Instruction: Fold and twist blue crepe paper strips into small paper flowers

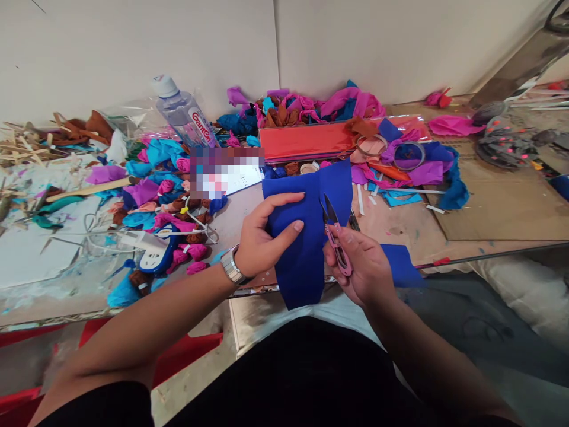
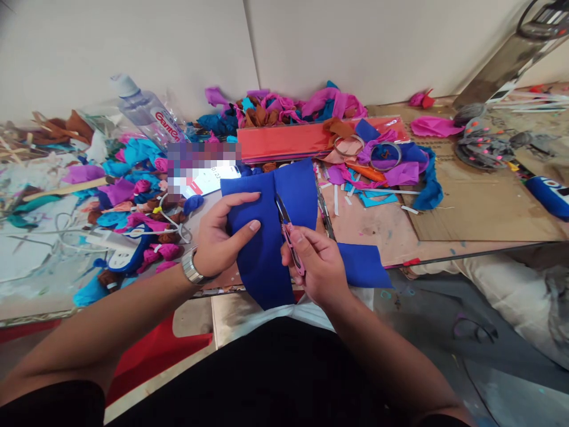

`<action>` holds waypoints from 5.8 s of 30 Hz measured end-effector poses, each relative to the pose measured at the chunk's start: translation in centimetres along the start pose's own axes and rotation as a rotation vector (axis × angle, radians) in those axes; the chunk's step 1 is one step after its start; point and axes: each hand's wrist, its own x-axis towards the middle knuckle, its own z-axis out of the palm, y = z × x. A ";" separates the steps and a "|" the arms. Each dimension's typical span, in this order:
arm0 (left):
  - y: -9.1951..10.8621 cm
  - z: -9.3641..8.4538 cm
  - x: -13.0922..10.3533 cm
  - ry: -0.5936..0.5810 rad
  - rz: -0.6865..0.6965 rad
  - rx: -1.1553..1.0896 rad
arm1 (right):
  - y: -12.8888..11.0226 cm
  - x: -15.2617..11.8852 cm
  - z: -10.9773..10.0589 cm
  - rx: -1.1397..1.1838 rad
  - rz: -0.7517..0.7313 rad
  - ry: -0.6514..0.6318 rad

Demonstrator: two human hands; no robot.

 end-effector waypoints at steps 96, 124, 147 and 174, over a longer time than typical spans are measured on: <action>0.3 -0.7 0.0 -0.039 0.032 0.052 | -0.7 -1.4 -1.3 -0.109 0.004 -0.042; 0.5 -0.5 0.0 0.000 0.052 0.138 | -0.9 -1.6 -1.4 -0.096 0.023 -0.073; 0.5 -0.6 0.0 -0.022 0.060 0.135 | -2.1 -1.9 -1.7 0.001 0.120 -0.004; 1.0 -0.5 0.1 -0.037 0.114 0.175 | -1.8 -1.9 -1.8 0.005 0.056 -0.007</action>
